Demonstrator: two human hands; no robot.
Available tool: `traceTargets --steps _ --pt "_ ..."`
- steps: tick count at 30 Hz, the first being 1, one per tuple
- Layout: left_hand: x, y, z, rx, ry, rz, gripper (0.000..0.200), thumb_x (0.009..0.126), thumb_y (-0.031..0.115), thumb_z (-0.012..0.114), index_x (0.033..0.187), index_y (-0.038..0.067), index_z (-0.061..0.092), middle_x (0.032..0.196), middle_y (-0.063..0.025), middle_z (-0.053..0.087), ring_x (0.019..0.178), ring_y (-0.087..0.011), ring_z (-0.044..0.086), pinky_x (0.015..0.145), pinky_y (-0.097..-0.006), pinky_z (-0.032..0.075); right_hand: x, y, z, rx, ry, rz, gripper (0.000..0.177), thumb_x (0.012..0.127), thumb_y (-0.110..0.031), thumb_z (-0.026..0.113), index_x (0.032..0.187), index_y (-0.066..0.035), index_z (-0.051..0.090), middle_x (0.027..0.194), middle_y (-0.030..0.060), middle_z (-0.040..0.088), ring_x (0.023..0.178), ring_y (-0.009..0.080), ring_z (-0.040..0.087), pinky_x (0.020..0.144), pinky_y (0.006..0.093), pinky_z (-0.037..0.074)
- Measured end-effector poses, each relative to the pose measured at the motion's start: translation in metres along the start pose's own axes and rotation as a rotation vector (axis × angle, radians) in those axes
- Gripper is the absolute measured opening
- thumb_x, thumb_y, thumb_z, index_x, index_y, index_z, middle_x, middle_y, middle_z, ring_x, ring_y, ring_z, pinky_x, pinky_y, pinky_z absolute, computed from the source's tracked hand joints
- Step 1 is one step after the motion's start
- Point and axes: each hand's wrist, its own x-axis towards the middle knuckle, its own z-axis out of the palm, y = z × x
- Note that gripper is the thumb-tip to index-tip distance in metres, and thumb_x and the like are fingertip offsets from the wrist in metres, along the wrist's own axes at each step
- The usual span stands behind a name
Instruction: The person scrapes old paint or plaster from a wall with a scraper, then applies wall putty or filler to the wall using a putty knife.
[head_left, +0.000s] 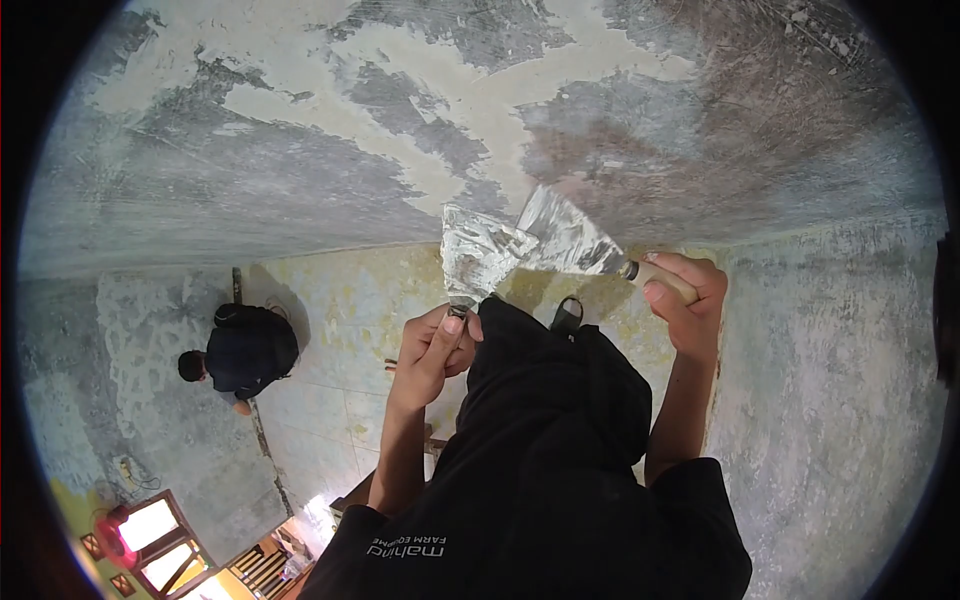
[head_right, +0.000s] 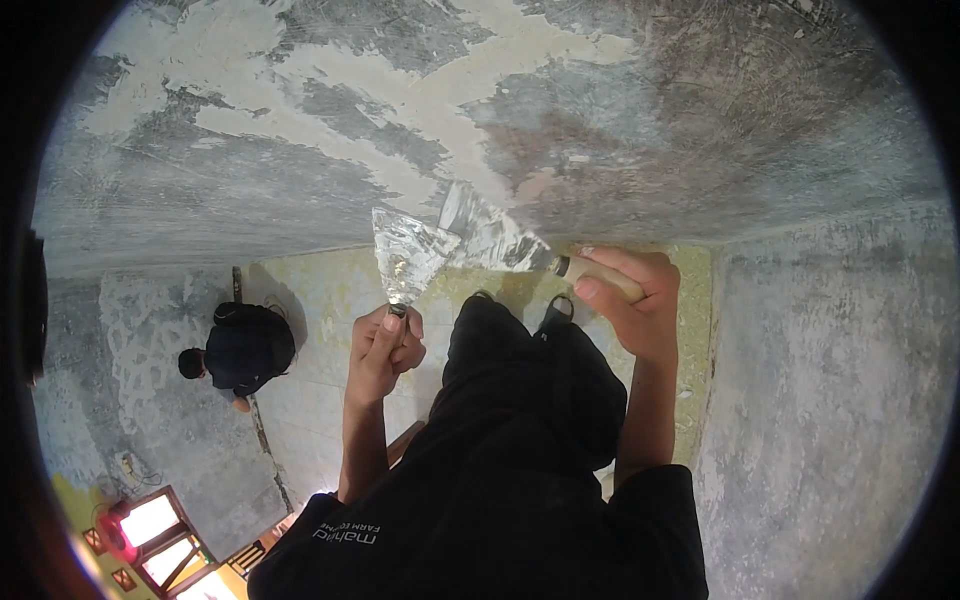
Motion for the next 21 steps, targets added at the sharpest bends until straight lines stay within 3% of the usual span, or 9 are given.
traceTargets --steps 1,3,4,6,10,14,21 --pt "0.002 0.0 0.002 0.011 0.024 0.013 0.04 0.104 0.034 0.043 0.09 -0.001 0.056 0.054 0.006 0.033 0.045 -0.0029 0.026 0.042 -0.0226 0.021 0.001 0.0 0.001 -0.025 -0.026 -0.056 0.026 0.078 -0.008 0.072 0.098 0.008 0.068 0.081 0.011 0.071 0.065 0.0108 0.062 0.057 0.0244 0.046" --pt "0.006 0.0 0.008 0.032 0.072 0.038 0.04 0.104 0.035 0.042 0.09 -0.001 0.055 0.054 0.0058 0.032 0.044 -0.0028 0.026 0.042 -0.0226 0.02 0.006 -0.009 -0.001 -0.06 -0.194 0.028 0.024 0.079 -0.008 0.071 0.097 0.007 0.069 0.078 0.0096 0.07 0.065 0.0098 0.06 0.057 0.0238 0.045" --pt "0.01 -0.001 0.013 -0.032 0.209 0.09 0.04 0.104 0.035 0.042 0.089 0.0 0.055 0.054 0.0057 0.032 0.044 -0.0028 0.025 0.041 -0.0226 0.02 0.007 -0.012 -0.003 -0.078 -0.277 0.07 0.023 0.079 -0.008 0.071 0.097 0.007 0.069 0.076 0.0089 0.069 0.064 0.0093 0.06 0.057 0.0234 0.045" --pt "0.015 -0.005 0.022 -0.162 0.483 0.19 0.04 0.104 0.035 0.041 0.089 0.0 0.054 0.053 0.0055 0.032 0.043 -0.0027 0.025 0.041 -0.0226 0.02 0.003 -0.007 0.002 -0.117 -0.229 0.125 0.022 0.08 -0.008 0.071 0.097 0.006 0.069 0.075 0.0072 0.068 0.064 0.0082 0.058 0.058 0.0228 0.045" --pt "0.007 -0.002 0.007 -0.052 0.253 0.199 0.041 0.104 0.036 0.041 0.089 -0.001 0.054 0.052 0.0056 0.032 0.043 -0.0024 0.026 0.041 -0.0224 0.019 -0.001 -0.005 0.013 -0.049 0.022 0.321 0.023 0.082 -0.01 0.071 0.098 0.006 0.069 0.074 0.0043 0.066 0.065 0.0064 0.056 0.059 0.0219 0.044" --pt "0.001 0.006 0.002 0.096 -0.01 -0.009 0.041 0.104 0.034 0.042 0.089 -0.002 0.057 0.052 0.0058 0.035 0.044 -0.0024 0.026 0.041 -0.0226 0.02 -0.005 0.0 0.012 0.064 0.125 0.29 0.024 0.082 -0.01 0.072 0.1 0.006 0.069 0.078 0.0056 0.068 0.069 0.0068 0.058 0.062 0.0214 0.045" --pt "0.004 0.004 0.01 0.013 -0.059 -0.093 0.04 0.104 0.032 0.041 0.088 -0.002 0.056 0.053 0.0058 0.033 0.044 -0.0026 0.027 0.041 -0.0221 0.021 -0.009 -0.004 0.009 -0.043 0.142 0.097 0.026 0.08 -0.008 0.073 0.1 0.007 0.068 0.083 0.01 0.071 0.071 0.0091 0.062 0.064 0.0223 0.048"
